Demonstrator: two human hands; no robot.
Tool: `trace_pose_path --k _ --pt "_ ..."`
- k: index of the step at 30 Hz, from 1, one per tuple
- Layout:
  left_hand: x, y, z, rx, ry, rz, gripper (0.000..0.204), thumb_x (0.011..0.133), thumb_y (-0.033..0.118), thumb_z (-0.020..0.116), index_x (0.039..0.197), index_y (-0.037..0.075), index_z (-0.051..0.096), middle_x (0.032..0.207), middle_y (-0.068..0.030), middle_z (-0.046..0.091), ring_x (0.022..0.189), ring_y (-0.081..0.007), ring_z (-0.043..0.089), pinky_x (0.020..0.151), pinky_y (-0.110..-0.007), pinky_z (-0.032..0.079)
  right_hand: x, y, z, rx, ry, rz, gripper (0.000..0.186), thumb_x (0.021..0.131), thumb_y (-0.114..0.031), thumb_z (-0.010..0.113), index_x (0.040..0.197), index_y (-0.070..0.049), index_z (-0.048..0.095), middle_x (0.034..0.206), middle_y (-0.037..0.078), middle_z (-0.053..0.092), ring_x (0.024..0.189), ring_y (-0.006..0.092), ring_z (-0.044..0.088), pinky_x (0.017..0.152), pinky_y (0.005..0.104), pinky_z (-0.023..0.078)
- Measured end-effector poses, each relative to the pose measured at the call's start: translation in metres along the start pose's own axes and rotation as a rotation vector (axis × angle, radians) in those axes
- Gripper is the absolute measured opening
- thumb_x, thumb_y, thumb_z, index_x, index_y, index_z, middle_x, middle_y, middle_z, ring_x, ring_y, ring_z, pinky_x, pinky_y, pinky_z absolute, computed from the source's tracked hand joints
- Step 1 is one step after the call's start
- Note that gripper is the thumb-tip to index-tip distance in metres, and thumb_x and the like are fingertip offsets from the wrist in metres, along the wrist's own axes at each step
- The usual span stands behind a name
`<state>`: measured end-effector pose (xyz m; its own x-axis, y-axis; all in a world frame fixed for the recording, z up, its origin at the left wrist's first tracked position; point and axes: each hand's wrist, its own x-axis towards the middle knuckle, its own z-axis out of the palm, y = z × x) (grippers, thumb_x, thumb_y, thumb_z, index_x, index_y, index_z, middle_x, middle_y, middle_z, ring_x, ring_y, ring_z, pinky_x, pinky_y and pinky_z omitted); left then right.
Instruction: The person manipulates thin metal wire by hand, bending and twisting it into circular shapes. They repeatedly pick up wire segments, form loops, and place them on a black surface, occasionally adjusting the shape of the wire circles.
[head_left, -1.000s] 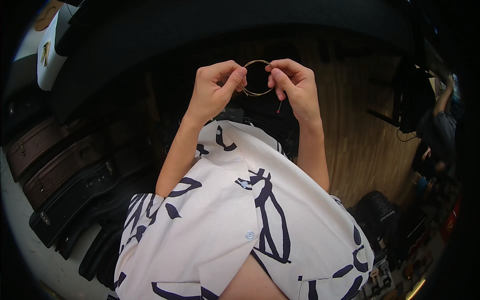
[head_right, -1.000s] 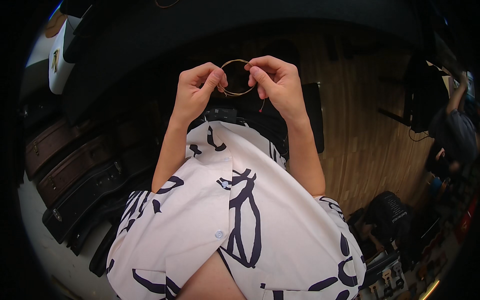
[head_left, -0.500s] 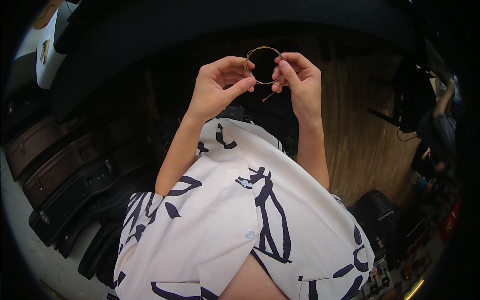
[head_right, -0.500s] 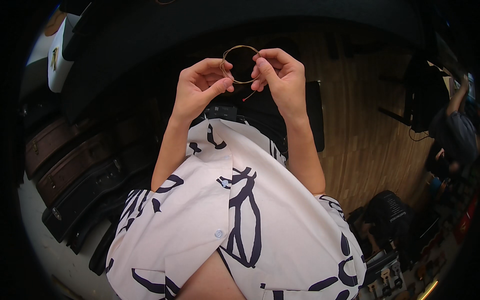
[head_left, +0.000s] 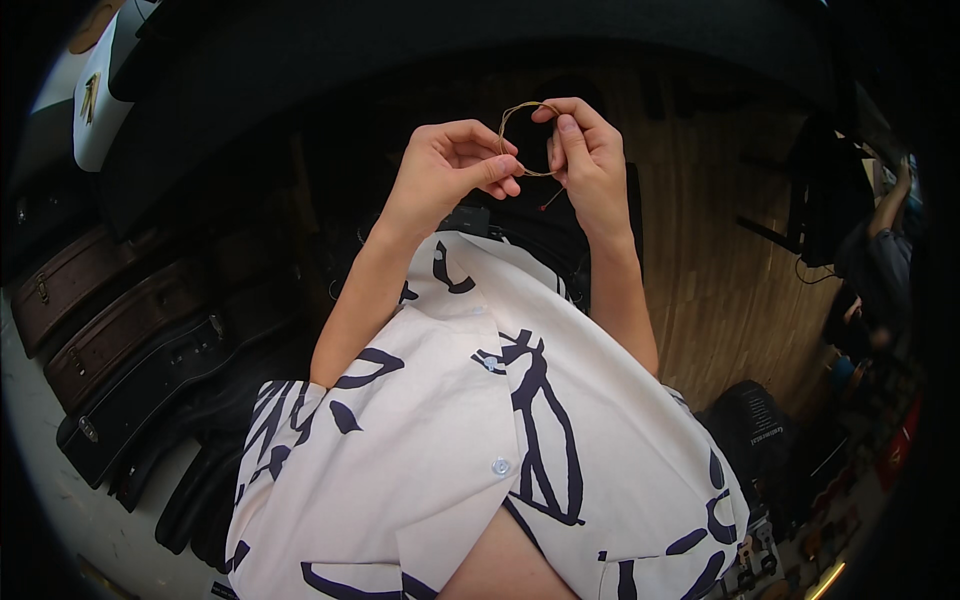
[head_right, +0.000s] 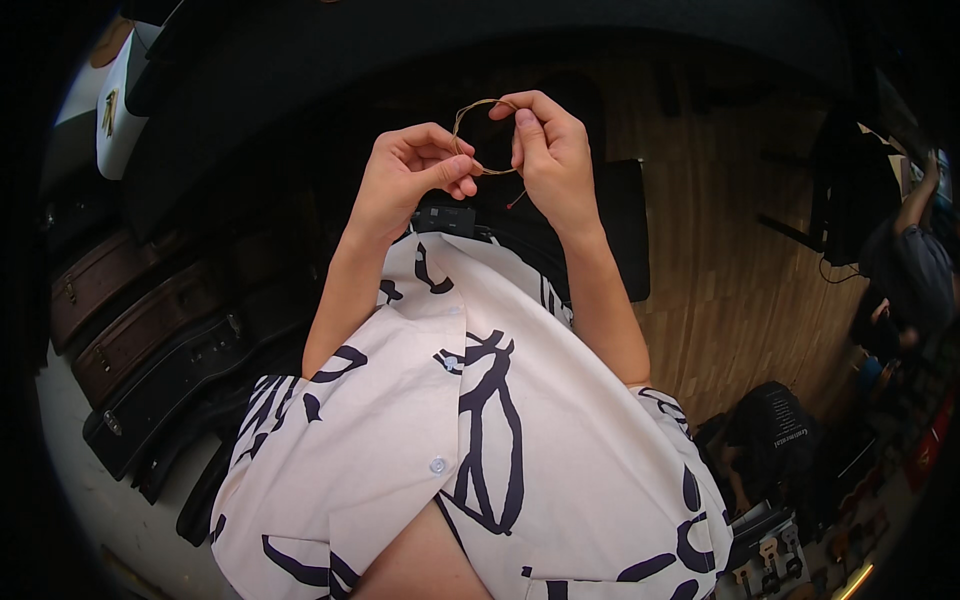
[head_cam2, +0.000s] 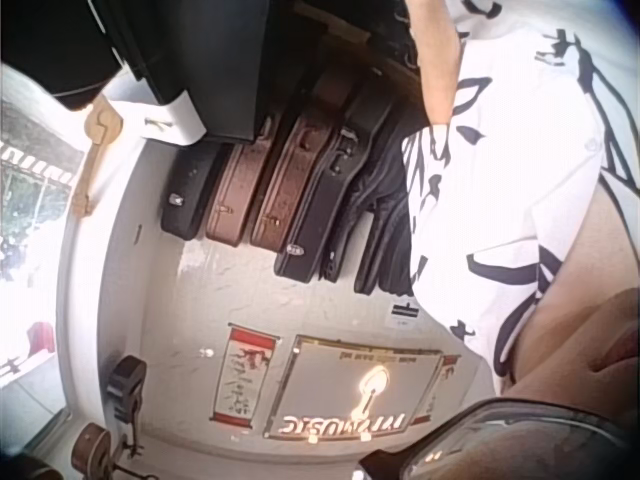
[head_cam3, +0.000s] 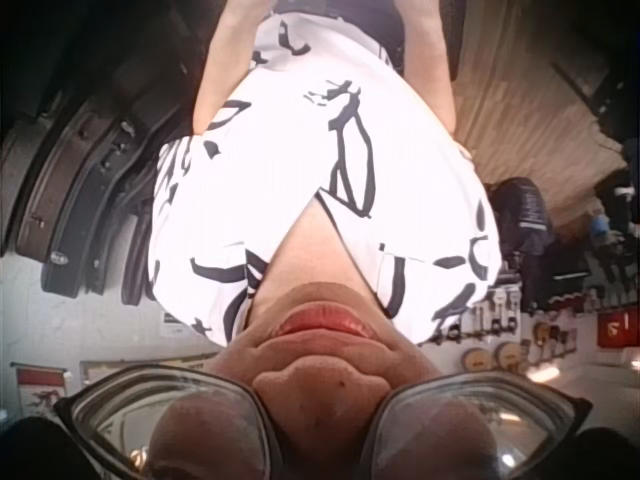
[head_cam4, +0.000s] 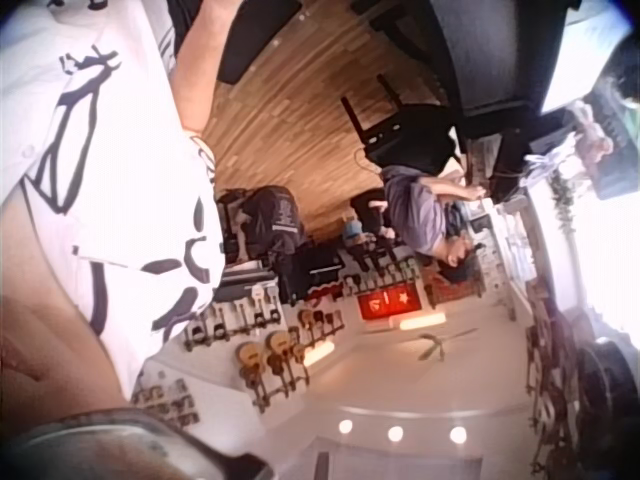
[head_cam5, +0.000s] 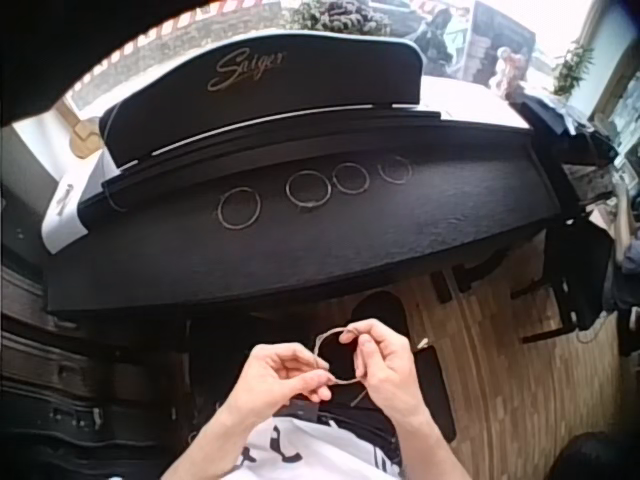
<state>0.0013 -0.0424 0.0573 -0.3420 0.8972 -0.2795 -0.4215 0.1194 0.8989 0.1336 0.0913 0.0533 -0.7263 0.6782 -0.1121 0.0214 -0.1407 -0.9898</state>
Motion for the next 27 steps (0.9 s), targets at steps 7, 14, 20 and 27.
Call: trace_pose_path --k 7,14,20,27 --pt "-0.003 -0.002 0.004 -0.053 -0.080 -0.004 0.011 0.091 0.007 0.070 0.093 -0.003 0.072 0.080 -0.0137 0.072 0.064 -0.0162 0.071 0.063 -0.025 0.059 -0.001 0.004 0.002 0.119 -0.038 0.041 0.021 0.104 -0.008 0.044 0.095 0.002 0.061 0.060 -0.007 0.041 0.047 -0.0013 0.032 0.043 0.0208 0.021" --pt "-0.005 0.001 -0.001 0.069 -0.113 0.026 0.015 0.095 0.008 0.064 0.093 -0.004 0.072 0.077 -0.0110 0.070 0.060 -0.0125 0.067 0.056 -0.022 0.054 0.001 0.002 -0.001 -0.016 0.023 -0.021 0.017 0.100 -0.005 0.049 0.094 0.001 0.063 0.063 -0.003 0.055 0.046 0.0014 0.039 0.043 0.0215 0.027" --pt "-0.009 0.014 0.016 0.273 0.057 0.007 0.023 0.095 0.015 0.064 0.084 -0.004 0.072 0.065 -0.0059 0.067 0.052 -0.0090 0.063 0.049 -0.019 0.047 -0.003 -0.002 0.011 -0.651 0.264 -0.498 0.010 0.093 0.001 0.056 0.095 -0.002 0.065 0.076 0.007 0.071 0.052 0.0142 0.062 0.046 0.0239 0.041" --pt "-0.017 0.017 0.029 0.881 0.253 0.194 0.019 0.094 0.014 0.065 0.086 -0.002 0.072 0.057 -0.0080 0.063 0.045 -0.0128 0.057 0.044 -0.026 0.041 -0.010 0.007 0.029 -0.657 0.286 -0.692 0.011 0.090 0.002 0.058 0.094 -0.003 0.066 0.074 0.006 0.070 0.046 0.0135 0.054 0.044 0.0243 0.039"
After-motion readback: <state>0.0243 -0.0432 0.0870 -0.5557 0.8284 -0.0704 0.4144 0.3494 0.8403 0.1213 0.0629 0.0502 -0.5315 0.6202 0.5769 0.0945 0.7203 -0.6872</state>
